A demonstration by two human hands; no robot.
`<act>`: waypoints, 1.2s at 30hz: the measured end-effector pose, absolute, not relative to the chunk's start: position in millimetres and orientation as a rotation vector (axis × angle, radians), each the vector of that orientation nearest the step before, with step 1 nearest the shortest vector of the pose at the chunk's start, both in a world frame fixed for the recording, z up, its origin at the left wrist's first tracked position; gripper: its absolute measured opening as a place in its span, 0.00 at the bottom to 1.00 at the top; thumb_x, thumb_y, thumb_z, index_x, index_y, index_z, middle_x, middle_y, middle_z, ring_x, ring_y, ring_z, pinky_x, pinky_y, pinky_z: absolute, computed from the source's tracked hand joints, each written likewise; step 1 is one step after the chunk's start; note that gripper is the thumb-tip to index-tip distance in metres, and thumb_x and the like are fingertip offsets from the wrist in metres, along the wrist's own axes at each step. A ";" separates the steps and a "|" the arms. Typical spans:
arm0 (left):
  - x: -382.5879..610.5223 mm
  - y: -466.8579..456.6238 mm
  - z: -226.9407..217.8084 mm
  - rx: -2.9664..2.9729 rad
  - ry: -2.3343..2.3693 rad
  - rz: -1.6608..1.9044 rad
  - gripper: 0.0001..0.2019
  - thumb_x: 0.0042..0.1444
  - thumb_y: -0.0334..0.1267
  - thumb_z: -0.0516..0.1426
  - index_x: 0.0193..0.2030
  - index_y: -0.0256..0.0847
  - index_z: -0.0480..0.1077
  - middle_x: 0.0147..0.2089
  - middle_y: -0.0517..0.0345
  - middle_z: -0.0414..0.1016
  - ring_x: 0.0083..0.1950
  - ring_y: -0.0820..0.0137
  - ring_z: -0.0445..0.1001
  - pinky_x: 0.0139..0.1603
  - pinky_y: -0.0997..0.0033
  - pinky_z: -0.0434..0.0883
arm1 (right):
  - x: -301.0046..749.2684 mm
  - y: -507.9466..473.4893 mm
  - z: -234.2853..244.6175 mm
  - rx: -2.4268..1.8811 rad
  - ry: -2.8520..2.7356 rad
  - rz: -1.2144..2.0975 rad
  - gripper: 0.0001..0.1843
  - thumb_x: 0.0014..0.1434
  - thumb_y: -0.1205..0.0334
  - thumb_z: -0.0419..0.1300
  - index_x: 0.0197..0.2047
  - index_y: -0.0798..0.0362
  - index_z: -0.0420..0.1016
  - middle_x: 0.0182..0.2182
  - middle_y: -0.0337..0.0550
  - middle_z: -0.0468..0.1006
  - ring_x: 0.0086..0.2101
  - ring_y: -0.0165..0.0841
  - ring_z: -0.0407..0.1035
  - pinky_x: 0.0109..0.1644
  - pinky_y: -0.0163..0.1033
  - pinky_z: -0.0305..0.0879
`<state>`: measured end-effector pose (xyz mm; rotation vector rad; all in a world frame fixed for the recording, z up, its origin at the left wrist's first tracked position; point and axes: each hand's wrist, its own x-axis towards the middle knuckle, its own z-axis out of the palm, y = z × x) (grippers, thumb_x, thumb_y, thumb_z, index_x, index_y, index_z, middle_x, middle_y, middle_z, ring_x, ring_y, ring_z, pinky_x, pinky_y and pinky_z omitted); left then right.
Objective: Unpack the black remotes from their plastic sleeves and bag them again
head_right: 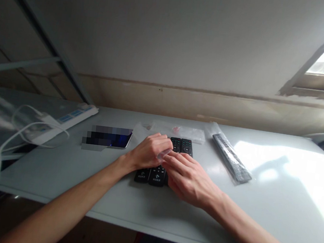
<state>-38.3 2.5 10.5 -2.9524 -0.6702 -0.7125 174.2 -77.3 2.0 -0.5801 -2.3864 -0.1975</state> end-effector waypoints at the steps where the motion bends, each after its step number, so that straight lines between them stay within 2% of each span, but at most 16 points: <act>1: -38.6 2.6 10.3 -2.952 -0.664 -0.717 0.06 0.66 0.28 0.55 0.38 0.40 0.70 0.37 0.56 0.79 0.38 0.67 0.74 0.43 0.65 0.67 | 175.1 -77.3 1.4 -0.570 -2.390 -0.194 0.22 0.67 0.77 0.55 0.62 0.60 0.73 0.54 0.58 0.83 0.56 0.47 0.77 0.55 0.53 0.80; 6: -41.3 4.7 10.4 -2.966 -0.670 -0.751 0.06 0.69 0.30 0.54 0.41 0.40 0.72 0.39 0.55 0.80 0.40 0.67 0.75 0.46 0.65 0.69 | 178.8 -76.6 1.3 -0.589 -2.351 -0.196 0.21 0.67 0.77 0.56 0.61 0.58 0.74 0.47 0.56 0.85 0.48 0.44 0.80 0.48 0.50 0.80; 12: -43.3 10.0 6.9 -3.010 -0.731 -0.766 0.05 0.65 0.28 0.56 0.40 0.41 0.72 0.40 0.56 0.80 0.41 0.66 0.76 0.48 0.64 0.70 | 182.3 -83.2 3.8 -0.756 -2.335 -0.092 0.19 0.71 0.73 0.54 0.62 0.52 0.74 0.36 0.45 0.83 0.34 0.37 0.77 0.40 0.45 0.76; 15: -43.4 13.3 1.4 -3.012 -0.738 -0.826 0.04 0.66 0.29 0.57 0.41 0.41 0.71 0.39 0.56 0.79 0.41 0.65 0.75 0.48 0.63 0.70 | 189.5 -102.5 -0.2 -1.080 -2.162 -0.001 0.18 0.73 0.69 0.55 0.62 0.49 0.74 0.44 0.48 0.83 0.41 0.39 0.77 0.45 0.48 0.76; 18: -42.4 14.2 -1.6 -2.977 -0.753 -0.929 0.03 0.67 0.31 0.57 0.41 0.42 0.70 0.39 0.56 0.78 0.41 0.65 0.75 0.48 0.63 0.70 | 198.9 -125.3 -10.4 -1.439 -1.961 0.081 0.22 0.72 0.56 0.60 0.67 0.46 0.71 0.50 0.51 0.79 0.46 0.44 0.77 0.49 0.51 0.77; 21: -40.8 12.3 0.2 -2.932 -0.770 -1.031 0.02 0.67 0.31 0.56 0.42 0.42 0.68 0.39 0.56 0.77 0.39 0.67 0.73 0.46 0.64 0.71 | 203.5 -140.1 -22.0 -1.588 -1.885 0.127 0.32 0.69 0.45 0.64 0.71 0.46 0.66 0.47 0.51 0.79 0.44 0.45 0.76 0.48 0.53 0.77; 24: -39.2 9.8 4.1 -2.908 -0.773 -1.089 0.02 0.66 0.33 0.58 0.42 0.42 0.68 0.38 0.57 0.76 0.38 0.67 0.72 0.46 0.63 0.71 | 199.0 -143.7 -28.4 -1.585 -1.859 0.098 0.38 0.68 0.41 0.64 0.73 0.48 0.62 0.42 0.49 0.79 0.41 0.46 0.76 0.46 0.53 0.76; 27: -38.1 8.7 7.1 -2.918 -0.771 -1.095 0.03 0.66 0.34 0.59 0.44 0.42 0.68 0.39 0.58 0.76 0.40 0.67 0.73 0.47 0.64 0.71 | 191.3 -141.8 -30.6 -1.570 -1.870 -0.023 0.38 0.69 0.43 0.63 0.75 0.50 0.59 0.42 0.51 0.80 0.40 0.46 0.76 0.44 0.52 0.76; 31: -38.6 9.9 9.3 -2.908 -0.734 -1.080 0.03 0.66 0.31 0.57 0.43 0.42 0.69 0.40 0.58 0.77 0.42 0.66 0.73 0.49 0.64 0.70 | 195.9 -142.8 -32.0 -1.539 -1.881 0.017 0.30 0.72 0.58 0.55 0.74 0.50 0.58 0.49 0.56 0.81 0.44 0.47 0.78 0.45 0.52 0.76; 33: -39.3 10.9 9.7 -2.890 -0.726 -1.063 0.03 0.66 0.30 0.57 0.41 0.42 0.69 0.39 0.57 0.77 0.42 0.66 0.73 0.49 0.64 0.69 | 206.6 -144.4 -29.3 -1.556 -1.852 0.099 0.26 0.72 0.62 0.52 0.71 0.51 0.63 0.44 0.53 0.81 0.39 0.44 0.78 0.41 0.48 0.76; 36: -40.0 11.5 10.0 -2.867 -0.753 -1.025 0.04 0.67 0.30 0.57 0.40 0.42 0.69 0.40 0.57 0.77 0.43 0.65 0.72 0.49 0.64 0.68 | 227.0 -141.6 -13.7 -1.549 -1.760 0.264 0.19 0.73 0.57 0.54 0.63 0.51 0.72 0.31 0.42 0.76 0.27 0.37 0.70 0.30 0.40 0.69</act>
